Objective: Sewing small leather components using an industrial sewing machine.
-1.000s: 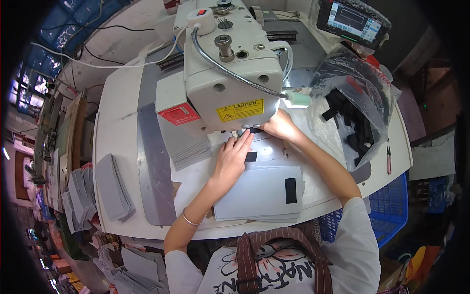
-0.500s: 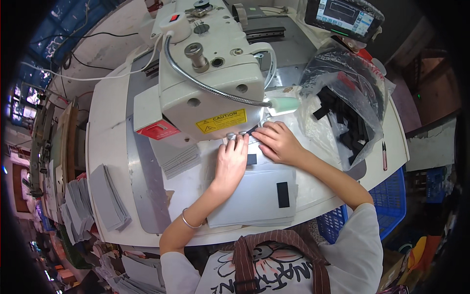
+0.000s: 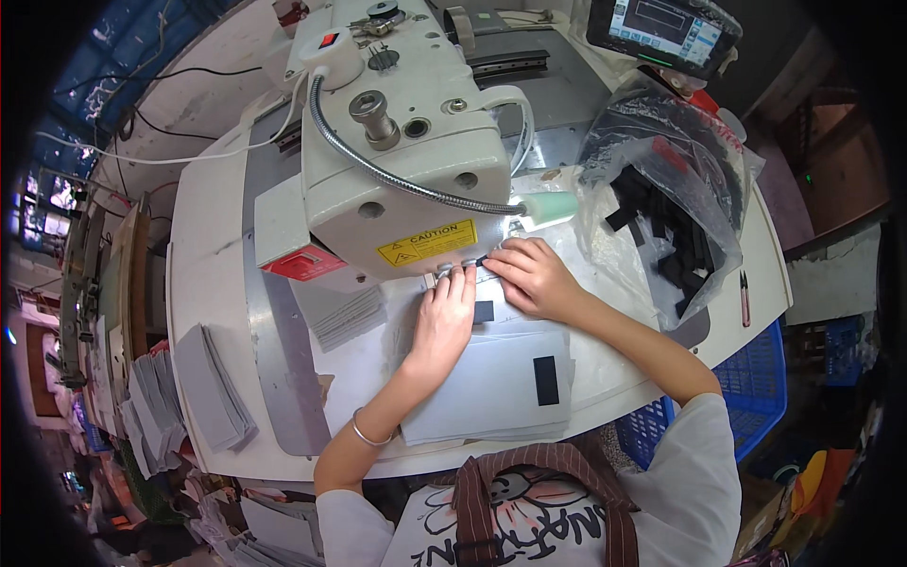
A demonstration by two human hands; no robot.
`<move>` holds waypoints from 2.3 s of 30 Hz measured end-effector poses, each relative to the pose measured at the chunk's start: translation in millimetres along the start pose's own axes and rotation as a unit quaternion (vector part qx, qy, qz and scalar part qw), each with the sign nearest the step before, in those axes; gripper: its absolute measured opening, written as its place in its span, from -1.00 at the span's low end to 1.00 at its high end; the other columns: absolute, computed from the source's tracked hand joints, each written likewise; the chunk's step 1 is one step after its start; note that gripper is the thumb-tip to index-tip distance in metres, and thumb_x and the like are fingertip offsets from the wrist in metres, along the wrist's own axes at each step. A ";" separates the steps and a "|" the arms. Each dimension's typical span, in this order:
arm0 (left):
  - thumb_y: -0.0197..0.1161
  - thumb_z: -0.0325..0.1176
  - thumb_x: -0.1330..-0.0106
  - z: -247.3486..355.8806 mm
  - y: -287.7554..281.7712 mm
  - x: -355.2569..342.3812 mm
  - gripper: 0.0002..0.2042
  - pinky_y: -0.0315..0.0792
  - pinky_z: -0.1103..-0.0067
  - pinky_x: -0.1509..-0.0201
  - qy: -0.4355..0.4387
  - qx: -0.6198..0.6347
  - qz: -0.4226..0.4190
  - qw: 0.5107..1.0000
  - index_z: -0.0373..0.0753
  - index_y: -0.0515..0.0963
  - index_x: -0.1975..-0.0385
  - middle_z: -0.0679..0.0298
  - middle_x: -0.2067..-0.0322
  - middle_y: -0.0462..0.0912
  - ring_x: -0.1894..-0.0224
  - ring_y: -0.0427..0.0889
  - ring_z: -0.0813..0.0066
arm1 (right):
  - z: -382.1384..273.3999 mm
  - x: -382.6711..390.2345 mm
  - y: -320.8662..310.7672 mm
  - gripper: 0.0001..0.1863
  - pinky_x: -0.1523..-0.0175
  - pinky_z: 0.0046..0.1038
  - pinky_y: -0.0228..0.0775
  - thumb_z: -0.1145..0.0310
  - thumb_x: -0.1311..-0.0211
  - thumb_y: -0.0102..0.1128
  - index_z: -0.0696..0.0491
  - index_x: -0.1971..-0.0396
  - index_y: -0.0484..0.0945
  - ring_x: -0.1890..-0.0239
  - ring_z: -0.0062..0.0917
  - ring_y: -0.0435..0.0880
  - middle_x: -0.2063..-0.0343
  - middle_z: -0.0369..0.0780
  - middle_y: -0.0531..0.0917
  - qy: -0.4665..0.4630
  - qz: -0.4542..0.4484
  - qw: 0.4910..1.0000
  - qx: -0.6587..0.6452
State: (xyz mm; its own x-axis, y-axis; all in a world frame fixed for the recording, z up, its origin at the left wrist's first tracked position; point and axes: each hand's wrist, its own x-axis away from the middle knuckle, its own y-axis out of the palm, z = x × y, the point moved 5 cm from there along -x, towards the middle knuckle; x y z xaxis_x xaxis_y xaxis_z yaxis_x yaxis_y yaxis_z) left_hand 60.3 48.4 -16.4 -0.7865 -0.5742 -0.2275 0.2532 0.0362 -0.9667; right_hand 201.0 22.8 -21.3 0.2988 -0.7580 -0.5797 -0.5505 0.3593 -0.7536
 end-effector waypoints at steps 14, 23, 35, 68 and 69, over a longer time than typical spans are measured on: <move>0.04 -0.58 -0.05 -27.9 -10.4 22.5 -0.54 0.39 0.40 0.03 -0.016 -0.036 0.010 0.999 -0.42 0.36 -0.05 0.02 0.02 0.45 0.10 0.46 0.17 | 11.0 -13.6 14.7 -0.86 0.29 -0.46 0.35 0.63 -0.01 -0.01 0.20 0.42 0.51 0.41 -0.40 0.50 0.42 -0.16 0.54 0.242 0.156 0.936 -0.203; 0.03 -0.59 -0.08 -15.3 -2.8 -1.5 -0.58 0.38 0.36 -0.01 0.007 0.057 0.001 0.998 -0.39 0.39 -0.02 0.05 0.00 0.44 0.03 0.44 0.19 | 43.3 9.7 -5.9 -0.85 0.20 -0.64 0.36 0.55 -0.15 -0.03 0.18 0.38 0.55 0.35 -0.68 0.54 0.40 -0.29 0.62 0.359 0.059 0.843 -0.397; 0.13 -0.59 0.12 7.2 -7.9 6.8 -0.44 0.40 0.40 0.02 0.066 0.073 -0.026 0.995 -0.36 0.36 -0.04 0.01 0.06 0.47 0.10 0.46 0.15 | -95.5 79.0 -5.4 -0.44 -0.25 -0.10 0.06 0.11 -0.16 0.04 -0.08 -0.18 0.26 -0.21 -0.21 0.26 -0.22 -0.11 0.24 0.027 -0.170 0.985 -0.001; 0.10 -0.63 0.05 2.9 -74.8 52.0 -0.56 0.39 0.48 0.30 -0.107 0.171 0.031 0.979 -0.12 0.55 0.10 0.16 0.47 0.54 0.36 0.54 0.26 | -66.3 24.9 -45.9 -0.79 0.29 -0.43 0.25 0.45 0.11 0.26 0.02 0.37 0.57 0.43 -0.41 0.41 0.56 -0.29 0.43 0.023 0.024 0.998 -0.048; 0.10 -0.63 0.05 -1.6 -69.1 55.8 -0.56 0.39 0.48 0.30 -0.114 0.169 0.029 0.979 -0.12 0.55 0.10 0.16 0.47 0.54 0.36 0.54 0.26 | -57.1 21.4 -43.7 -0.82 0.29 -0.42 0.25 0.45 0.12 0.23 0.03 0.41 0.55 0.43 -0.42 0.40 0.57 -0.28 0.41 0.026 0.025 0.999 0.019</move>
State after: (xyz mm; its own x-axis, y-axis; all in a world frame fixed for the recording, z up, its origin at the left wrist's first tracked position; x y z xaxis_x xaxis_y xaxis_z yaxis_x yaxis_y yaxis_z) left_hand -2.0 15.2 37.5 -0.6287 -0.7482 -0.2120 0.4963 -0.1762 -0.8501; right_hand 186.9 -40.2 16.9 0.2301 -0.7654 -0.6010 -0.5334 0.4173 -0.7358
